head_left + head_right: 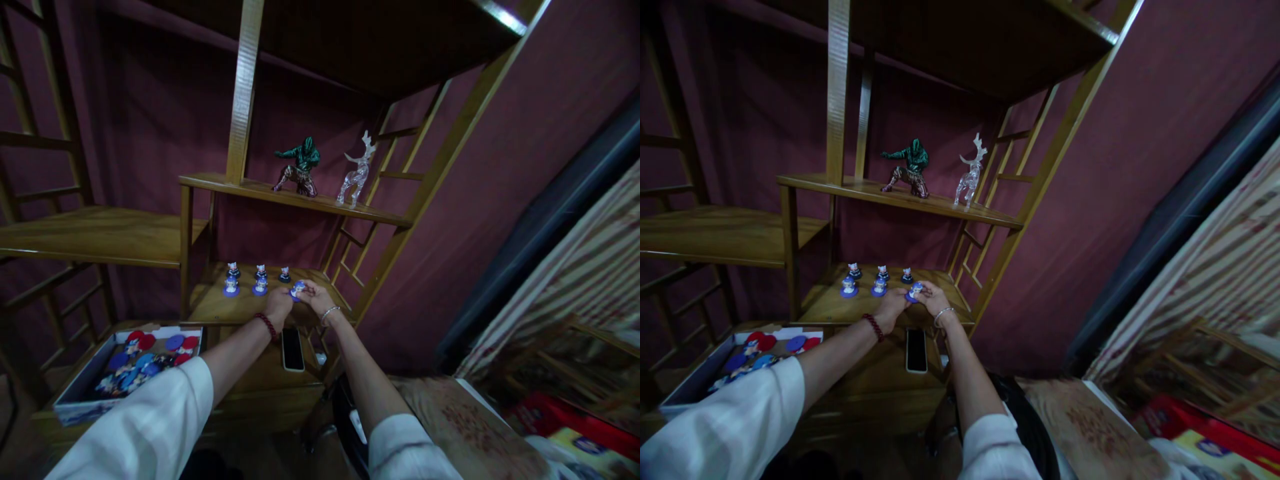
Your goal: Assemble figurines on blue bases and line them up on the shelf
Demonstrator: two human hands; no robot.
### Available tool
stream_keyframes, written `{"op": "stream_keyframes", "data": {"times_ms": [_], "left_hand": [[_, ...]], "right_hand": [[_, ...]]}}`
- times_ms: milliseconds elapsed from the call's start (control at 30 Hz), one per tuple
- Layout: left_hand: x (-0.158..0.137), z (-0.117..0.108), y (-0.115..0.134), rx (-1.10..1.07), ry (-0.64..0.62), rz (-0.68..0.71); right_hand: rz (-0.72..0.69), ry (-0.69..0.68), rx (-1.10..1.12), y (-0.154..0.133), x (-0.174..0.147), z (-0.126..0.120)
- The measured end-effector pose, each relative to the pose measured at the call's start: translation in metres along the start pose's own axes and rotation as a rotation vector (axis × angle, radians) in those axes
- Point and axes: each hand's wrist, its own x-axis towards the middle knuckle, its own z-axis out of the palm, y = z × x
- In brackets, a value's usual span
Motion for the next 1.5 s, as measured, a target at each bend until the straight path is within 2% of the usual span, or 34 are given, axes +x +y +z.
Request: {"op": "stream_keyframes", "data": {"times_ms": [167,267,533,767,1000,1200,1400,1500], "left_hand": [[0.008,-0.001,0.001,0.295,0.132,0.174],[0.011,-0.003,0.004,0.42,0.128,0.232],[0.015,-0.006,0.004,0.326,0.116,0.245],[0.016,-0.009,-0.001,0.368,0.09,0.306],[0.017,-0.011,-0.003,0.2,0.101,0.27],[0.017,-0.011,-0.002,0.347,0.076,0.268],[0.017,-0.012,-0.006,0.458,0.073,0.335],[0.012,-0.017,-0.007,0.485,0.027,0.396]], "right_hand": [[-0.023,-0.008,0.009,0.006,0.014,-0.001],[-0.035,-0.014,0.005,0.01,0.02,0.0],[-0.084,-0.032,-0.069,0.017,0.029,0.001],[-0.145,-0.067,-0.101,0.019,0.029,0.001],[-0.176,-0.07,-0.171,0.022,0.029,0.001],[-0.132,-0.08,-0.127,0.024,0.029,0.001],[-0.115,-0.061,-0.114,0.026,0.03,0.002],[-0.103,-0.049,-0.123,0.028,0.031,0.003]]}}
